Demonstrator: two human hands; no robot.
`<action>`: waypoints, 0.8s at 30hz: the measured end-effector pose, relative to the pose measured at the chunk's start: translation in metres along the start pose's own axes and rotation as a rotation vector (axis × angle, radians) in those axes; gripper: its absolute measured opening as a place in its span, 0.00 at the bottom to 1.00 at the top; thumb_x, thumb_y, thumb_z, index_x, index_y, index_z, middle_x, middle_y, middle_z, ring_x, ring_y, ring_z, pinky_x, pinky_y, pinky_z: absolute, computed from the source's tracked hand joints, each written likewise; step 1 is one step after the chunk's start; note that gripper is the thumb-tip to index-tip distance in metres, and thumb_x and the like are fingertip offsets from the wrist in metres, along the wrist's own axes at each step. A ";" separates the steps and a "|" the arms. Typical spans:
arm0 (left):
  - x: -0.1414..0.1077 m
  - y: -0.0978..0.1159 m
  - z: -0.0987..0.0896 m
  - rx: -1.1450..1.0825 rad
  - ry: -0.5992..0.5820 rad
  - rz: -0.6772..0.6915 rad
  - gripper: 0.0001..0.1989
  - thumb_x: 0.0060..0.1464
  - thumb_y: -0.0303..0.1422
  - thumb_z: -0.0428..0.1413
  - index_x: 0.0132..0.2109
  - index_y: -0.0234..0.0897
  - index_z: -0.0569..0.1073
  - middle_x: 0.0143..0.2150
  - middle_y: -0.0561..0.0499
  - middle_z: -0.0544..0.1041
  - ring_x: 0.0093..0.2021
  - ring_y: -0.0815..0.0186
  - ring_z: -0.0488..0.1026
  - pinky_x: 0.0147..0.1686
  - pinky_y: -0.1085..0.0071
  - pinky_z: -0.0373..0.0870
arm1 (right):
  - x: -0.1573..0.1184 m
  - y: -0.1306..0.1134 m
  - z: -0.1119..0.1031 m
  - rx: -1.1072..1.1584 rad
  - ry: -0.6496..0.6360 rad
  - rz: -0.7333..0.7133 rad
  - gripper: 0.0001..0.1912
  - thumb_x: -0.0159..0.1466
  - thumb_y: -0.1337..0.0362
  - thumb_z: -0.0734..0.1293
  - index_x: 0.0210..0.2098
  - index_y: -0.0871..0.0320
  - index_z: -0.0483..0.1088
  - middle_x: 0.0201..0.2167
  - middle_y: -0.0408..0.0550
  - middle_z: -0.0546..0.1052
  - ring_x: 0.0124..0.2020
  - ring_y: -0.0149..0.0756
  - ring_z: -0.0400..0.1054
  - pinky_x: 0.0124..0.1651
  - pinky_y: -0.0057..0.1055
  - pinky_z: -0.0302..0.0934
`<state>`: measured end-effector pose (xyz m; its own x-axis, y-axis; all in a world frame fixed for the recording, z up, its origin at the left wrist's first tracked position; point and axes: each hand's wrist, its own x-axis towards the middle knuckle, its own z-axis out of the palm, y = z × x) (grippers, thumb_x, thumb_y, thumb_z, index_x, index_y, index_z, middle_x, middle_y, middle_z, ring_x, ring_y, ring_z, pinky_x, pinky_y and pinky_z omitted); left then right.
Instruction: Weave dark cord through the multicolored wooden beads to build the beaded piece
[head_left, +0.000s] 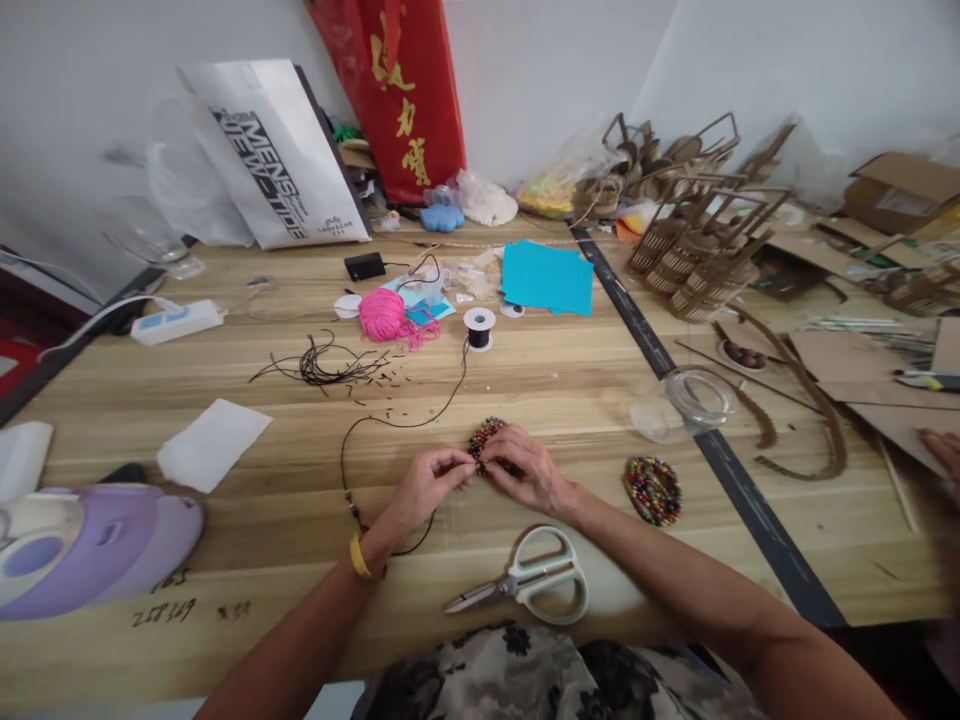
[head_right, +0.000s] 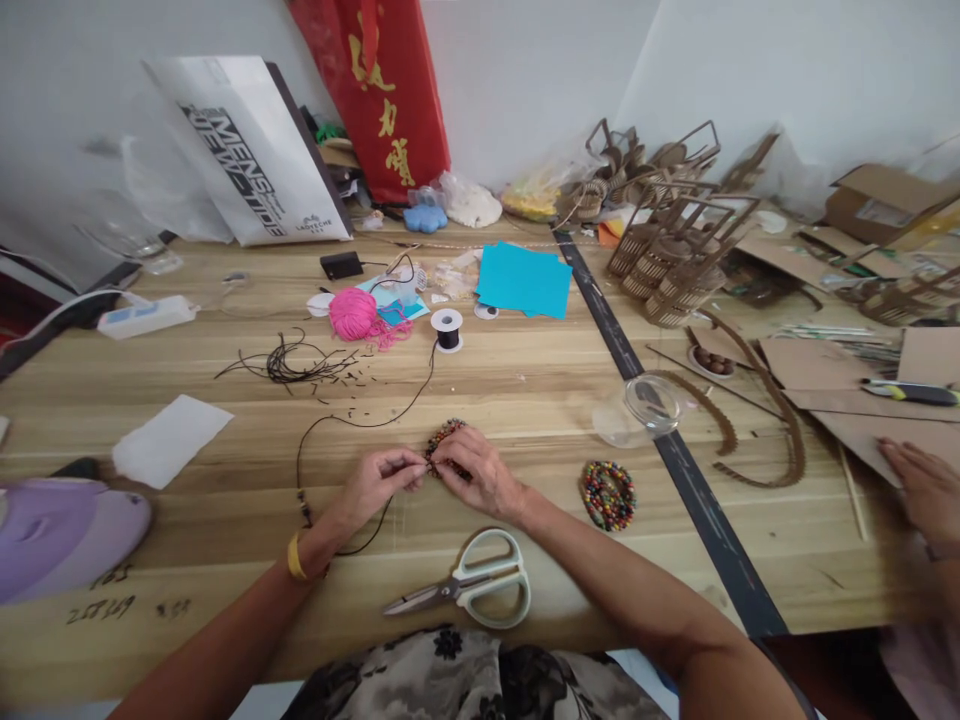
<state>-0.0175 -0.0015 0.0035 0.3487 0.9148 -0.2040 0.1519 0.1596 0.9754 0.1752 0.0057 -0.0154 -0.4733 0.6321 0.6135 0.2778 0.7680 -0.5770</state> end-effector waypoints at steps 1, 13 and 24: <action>0.000 0.000 0.001 0.012 -0.004 0.010 0.10 0.47 0.37 0.58 0.30 0.32 0.74 0.22 0.52 0.73 0.25 0.68 0.68 0.28 0.73 0.64 | 0.000 0.000 0.000 0.006 -0.002 0.000 0.07 0.64 0.70 0.63 0.42 0.58 0.68 0.35 0.52 0.74 0.40 0.38 0.67 0.43 0.38 0.65; -0.004 0.002 0.002 0.127 -0.022 0.048 0.09 0.50 0.35 0.56 0.28 0.32 0.73 0.23 0.53 0.70 0.26 0.70 0.65 0.28 0.75 0.61 | -0.002 0.000 0.000 -0.044 -0.028 -0.045 0.06 0.64 0.68 0.64 0.42 0.58 0.70 0.36 0.52 0.73 0.39 0.37 0.66 0.44 0.38 0.64; -0.005 0.001 0.004 0.113 -0.017 0.046 0.08 0.49 0.34 0.57 0.33 0.32 0.75 0.26 0.52 0.72 0.28 0.68 0.65 0.29 0.74 0.62 | -0.002 -0.001 0.000 -0.065 -0.057 -0.041 0.03 0.65 0.68 0.62 0.38 0.58 0.66 0.33 0.50 0.72 0.37 0.37 0.64 0.42 0.37 0.62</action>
<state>-0.0156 -0.0071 0.0055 0.3731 0.9137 -0.1613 0.2380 0.0738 0.9685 0.1756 0.0037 -0.0166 -0.5319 0.5944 0.6031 0.3097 0.7995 -0.5147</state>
